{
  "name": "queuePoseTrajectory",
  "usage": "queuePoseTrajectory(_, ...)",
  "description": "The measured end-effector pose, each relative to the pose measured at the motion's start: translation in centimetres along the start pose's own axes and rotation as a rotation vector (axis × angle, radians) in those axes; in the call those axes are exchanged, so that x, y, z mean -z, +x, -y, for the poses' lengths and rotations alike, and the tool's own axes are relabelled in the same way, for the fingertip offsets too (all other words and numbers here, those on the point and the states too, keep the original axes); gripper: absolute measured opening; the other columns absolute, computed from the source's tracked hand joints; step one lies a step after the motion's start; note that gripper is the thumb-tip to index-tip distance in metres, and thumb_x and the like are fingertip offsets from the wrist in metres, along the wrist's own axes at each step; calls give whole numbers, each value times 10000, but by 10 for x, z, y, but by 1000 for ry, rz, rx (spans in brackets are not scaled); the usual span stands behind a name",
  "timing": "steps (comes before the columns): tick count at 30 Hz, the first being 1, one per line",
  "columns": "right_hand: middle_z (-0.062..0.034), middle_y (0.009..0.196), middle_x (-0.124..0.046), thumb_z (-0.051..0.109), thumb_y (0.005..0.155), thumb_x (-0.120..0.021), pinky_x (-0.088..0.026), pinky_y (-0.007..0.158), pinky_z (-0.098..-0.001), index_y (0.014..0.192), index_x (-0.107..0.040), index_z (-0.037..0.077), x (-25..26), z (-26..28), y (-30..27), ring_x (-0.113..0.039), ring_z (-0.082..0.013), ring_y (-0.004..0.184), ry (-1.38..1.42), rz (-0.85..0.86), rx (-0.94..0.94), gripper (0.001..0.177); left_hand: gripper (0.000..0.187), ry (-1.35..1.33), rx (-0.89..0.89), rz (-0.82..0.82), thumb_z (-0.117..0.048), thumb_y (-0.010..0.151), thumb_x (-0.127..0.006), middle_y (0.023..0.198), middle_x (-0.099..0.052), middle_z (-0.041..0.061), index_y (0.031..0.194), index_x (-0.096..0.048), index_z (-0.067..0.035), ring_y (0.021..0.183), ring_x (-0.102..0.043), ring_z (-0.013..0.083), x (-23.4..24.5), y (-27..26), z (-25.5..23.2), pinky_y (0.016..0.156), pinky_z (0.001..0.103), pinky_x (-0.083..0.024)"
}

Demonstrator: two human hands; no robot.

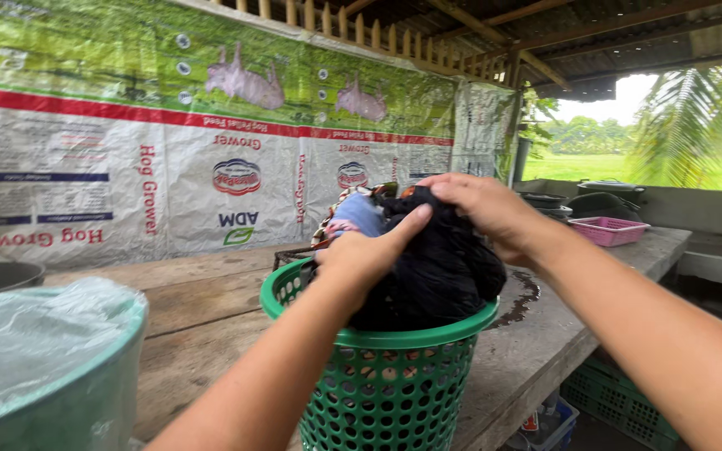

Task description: The person picks up shorts from a basket, stretches them by the waistband, and hangs them on a clothesline in an outdoor area.

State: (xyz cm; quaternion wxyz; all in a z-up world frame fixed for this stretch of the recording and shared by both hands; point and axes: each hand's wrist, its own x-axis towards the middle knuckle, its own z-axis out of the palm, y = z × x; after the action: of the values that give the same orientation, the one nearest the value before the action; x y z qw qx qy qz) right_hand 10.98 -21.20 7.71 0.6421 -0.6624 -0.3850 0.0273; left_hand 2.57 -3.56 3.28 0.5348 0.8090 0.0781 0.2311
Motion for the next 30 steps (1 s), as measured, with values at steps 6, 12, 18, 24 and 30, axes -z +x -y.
queuePoseTrajectory(6,-62,1197,-700,269,895,-735,-508,962,-311,1253,-669,108,-14,-8,-5,-638,-144,1097,-503,-67,238,399,685,-13,109,253,-447,773,-763,1326,-666,148,1342,-651,-80,1036,-600,280,13,48,24,948,444,-482)
queuePoseTrajectory(12,-56,1221,-667,253,864,-753,-520,951,-320,1389,-554,205,-10,-8,-11,-630,-150,1115,-429,-166,260,564,832,73,269,365,-487,710,-834,1193,-625,39,1414,-591,-117,1105,-632,237,35,39,26,993,407,-436)
queuePoseTrajectory(18,-74,1202,-751,271,1008,-648,-516,970,-281,1289,-693,134,-3,-11,-30,-667,-143,1094,-551,-330,435,316,1246,568,-250,-218,-676,609,-864,1588,-275,164,1592,-244,-228,1441,-331,367,41,7,-18,1114,581,-326)
queuePoseTrajectory(24,-77,1189,-672,422,795,-780,-380,1012,-427,1120,-751,148,-49,-28,-78,-575,-231,1166,-1050,-458,583,426,636,544,-651,-5,-689,870,-665,1534,-487,107,1425,-643,-379,1445,-350,388,10,35,-25,1116,699,-216)
queuePoseTrajectory(30,-107,1291,-506,493,597,-888,-249,1005,-528,1161,-688,135,-74,-40,-84,-408,-303,1263,-1371,-330,591,697,657,276,-714,139,-565,795,-729,1142,-754,168,1251,-690,-94,1065,-732,305,-3,91,2,926,395,-547)
